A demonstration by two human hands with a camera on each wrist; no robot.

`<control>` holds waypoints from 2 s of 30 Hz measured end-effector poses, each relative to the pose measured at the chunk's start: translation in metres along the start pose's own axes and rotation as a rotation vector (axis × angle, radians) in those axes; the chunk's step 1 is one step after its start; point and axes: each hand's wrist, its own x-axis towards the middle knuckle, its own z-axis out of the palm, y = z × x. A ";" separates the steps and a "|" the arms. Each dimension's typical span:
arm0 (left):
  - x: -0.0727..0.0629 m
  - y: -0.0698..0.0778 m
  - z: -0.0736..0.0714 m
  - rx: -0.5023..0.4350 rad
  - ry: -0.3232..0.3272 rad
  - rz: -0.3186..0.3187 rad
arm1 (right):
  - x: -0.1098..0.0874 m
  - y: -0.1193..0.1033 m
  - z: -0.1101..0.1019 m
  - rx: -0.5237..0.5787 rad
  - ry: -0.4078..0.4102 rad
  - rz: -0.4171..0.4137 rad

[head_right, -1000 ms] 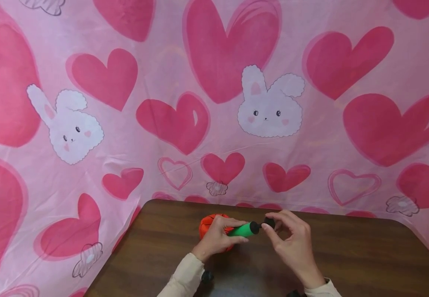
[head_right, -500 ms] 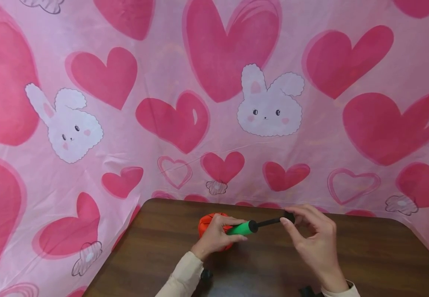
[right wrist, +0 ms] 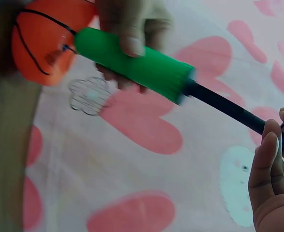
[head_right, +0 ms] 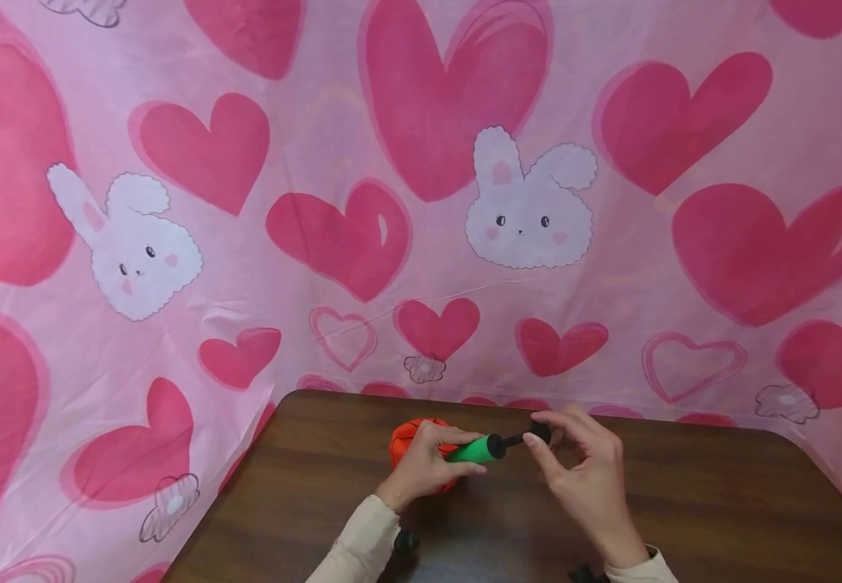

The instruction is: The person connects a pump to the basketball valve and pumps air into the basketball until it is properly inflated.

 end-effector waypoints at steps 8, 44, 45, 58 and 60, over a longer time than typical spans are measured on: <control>-0.001 0.002 0.000 0.008 0.001 -0.005 | -0.013 0.012 0.021 -0.053 -0.088 0.045; 0.000 -0.002 -0.005 0.006 -0.002 -0.014 | 0.010 -0.006 -0.024 0.069 0.052 -0.073; 0.000 -0.002 -0.005 0.002 -0.001 -0.011 | 0.010 -0.005 -0.023 0.092 0.049 -0.080; 0.001 -0.001 -0.002 -0.017 -0.003 0.016 | -0.004 0.003 0.008 -0.040 -0.034 0.038; 0.000 0.000 -0.002 -0.022 -0.002 0.013 | -0.008 0.006 0.014 -0.044 -0.054 0.042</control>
